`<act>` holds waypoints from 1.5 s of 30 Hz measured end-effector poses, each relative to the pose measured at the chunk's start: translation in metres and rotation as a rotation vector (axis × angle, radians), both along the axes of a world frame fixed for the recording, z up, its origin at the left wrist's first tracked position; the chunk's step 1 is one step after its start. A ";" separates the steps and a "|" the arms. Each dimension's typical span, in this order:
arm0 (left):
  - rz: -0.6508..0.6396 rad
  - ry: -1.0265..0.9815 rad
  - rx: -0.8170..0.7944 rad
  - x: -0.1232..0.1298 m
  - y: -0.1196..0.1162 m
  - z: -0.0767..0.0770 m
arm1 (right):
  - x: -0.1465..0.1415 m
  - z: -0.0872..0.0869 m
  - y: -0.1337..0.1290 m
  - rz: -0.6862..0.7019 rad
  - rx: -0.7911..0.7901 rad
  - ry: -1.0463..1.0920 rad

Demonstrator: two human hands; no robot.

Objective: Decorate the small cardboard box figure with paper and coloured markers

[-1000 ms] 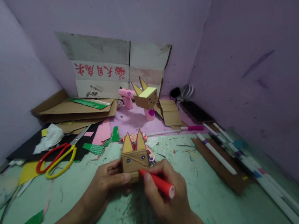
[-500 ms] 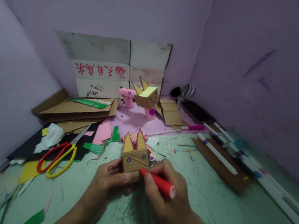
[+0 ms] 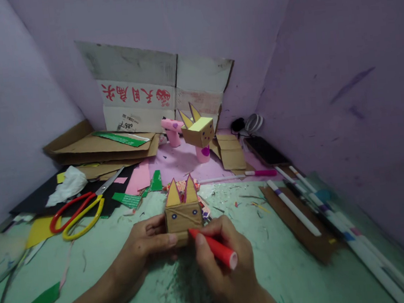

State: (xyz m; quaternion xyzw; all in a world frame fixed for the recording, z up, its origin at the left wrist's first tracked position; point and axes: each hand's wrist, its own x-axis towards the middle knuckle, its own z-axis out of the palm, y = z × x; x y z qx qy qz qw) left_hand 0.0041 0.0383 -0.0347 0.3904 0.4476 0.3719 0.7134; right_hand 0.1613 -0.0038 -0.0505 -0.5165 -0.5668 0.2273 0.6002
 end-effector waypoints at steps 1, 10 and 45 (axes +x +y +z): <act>0.003 0.001 -0.003 0.000 0.000 -0.001 | 0.000 0.000 0.000 -0.005 0.002 -0.004; -0.001 0.011 -0.006 0.000 0.001 0.002 | -0.001 0.000 0.000 -0.003 -0.002 -0.023; -0.040 0.018 0.011 -0.001 0.000 0.001 | -0.001 0.004 0.001 0.025 -0.039 -0.006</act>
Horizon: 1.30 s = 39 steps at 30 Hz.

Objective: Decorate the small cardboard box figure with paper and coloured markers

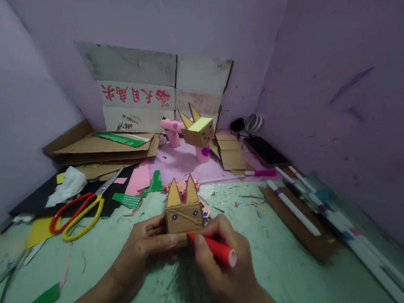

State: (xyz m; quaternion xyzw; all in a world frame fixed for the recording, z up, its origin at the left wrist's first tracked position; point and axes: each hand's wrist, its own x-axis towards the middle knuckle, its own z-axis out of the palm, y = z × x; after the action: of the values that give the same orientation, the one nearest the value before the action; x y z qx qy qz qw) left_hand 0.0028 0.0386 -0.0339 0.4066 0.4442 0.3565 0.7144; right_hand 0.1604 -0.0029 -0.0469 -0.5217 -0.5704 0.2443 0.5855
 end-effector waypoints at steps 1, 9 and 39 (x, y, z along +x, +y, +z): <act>0.001 0.000 0.001 0.000 0.000 -0.001 | 0.000 0.001 0.000 -0.017 -0.010 -0.002; 0.018 -0.016 0.010 0.001 0.001 -0.003 | -0.001 0.001 0.000 -0.045 0.006 0.023; 0.164 0.091 0.138 -0.003 0.001 0.002 | 0.001 0.000 0.003 -0.157 -0.105 0.325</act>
State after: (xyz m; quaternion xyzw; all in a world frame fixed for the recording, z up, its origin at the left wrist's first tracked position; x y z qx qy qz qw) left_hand 0.0001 0.0398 -0.0320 0.4330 0.4821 0.4248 0.6322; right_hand 0.1615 0.0001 -0.0464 -0.5480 -0.4121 0.3084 0.6593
